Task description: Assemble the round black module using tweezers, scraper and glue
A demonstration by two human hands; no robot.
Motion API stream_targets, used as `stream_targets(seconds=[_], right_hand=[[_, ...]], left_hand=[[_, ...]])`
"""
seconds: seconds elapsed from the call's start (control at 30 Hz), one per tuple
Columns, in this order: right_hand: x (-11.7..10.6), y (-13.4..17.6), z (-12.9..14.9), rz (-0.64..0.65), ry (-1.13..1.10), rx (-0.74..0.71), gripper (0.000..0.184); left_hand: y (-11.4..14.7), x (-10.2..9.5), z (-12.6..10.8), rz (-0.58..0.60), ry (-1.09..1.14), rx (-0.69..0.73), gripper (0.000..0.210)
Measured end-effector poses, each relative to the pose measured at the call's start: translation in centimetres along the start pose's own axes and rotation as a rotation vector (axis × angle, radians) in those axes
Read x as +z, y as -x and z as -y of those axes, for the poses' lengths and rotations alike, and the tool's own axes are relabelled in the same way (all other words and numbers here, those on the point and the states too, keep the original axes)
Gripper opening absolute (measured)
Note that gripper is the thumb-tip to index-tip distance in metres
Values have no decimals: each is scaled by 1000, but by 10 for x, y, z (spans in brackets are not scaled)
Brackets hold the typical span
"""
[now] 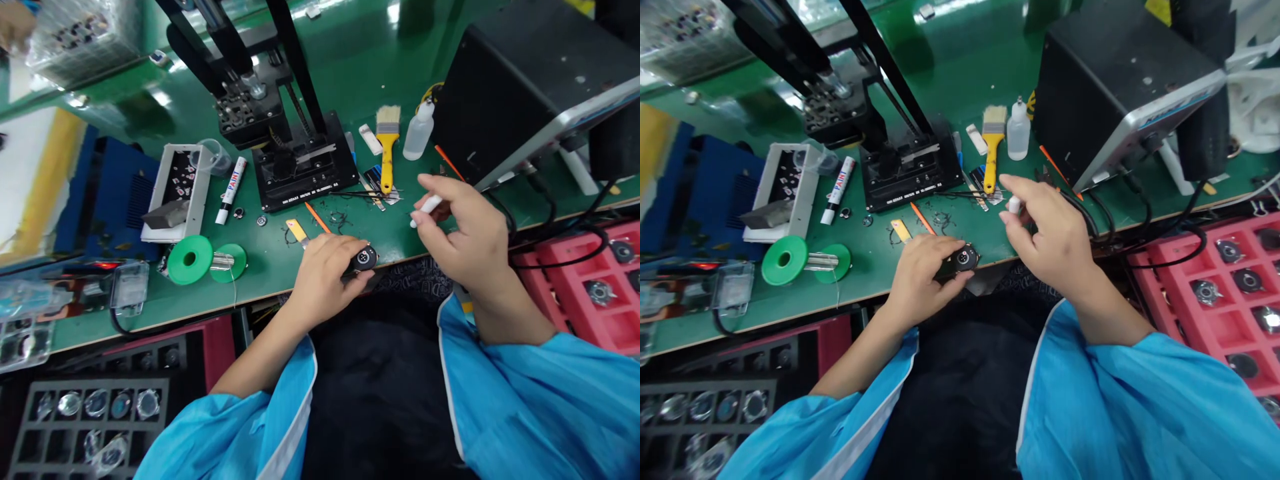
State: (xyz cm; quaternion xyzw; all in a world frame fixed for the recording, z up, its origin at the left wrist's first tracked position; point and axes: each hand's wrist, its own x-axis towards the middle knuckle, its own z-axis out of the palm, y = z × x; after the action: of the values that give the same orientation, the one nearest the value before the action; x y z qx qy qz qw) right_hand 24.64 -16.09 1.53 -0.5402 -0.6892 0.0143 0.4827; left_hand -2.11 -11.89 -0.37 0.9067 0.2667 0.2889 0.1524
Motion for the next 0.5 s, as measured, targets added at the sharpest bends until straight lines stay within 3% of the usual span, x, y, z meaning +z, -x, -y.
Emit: stream_targets(seconds=[0.17,0.37,0.5], right_hand=[[5,12,5,-36,-130,109,46],[15,16,17,-11,-319,229,37],[20,12,24,30,-391,221,34]], left_hand=[[1,-3,4,-79,81,-28,47],[4,-5,6,-262,278,-161,20],[2,-9,4,-261,463,-275,14]])
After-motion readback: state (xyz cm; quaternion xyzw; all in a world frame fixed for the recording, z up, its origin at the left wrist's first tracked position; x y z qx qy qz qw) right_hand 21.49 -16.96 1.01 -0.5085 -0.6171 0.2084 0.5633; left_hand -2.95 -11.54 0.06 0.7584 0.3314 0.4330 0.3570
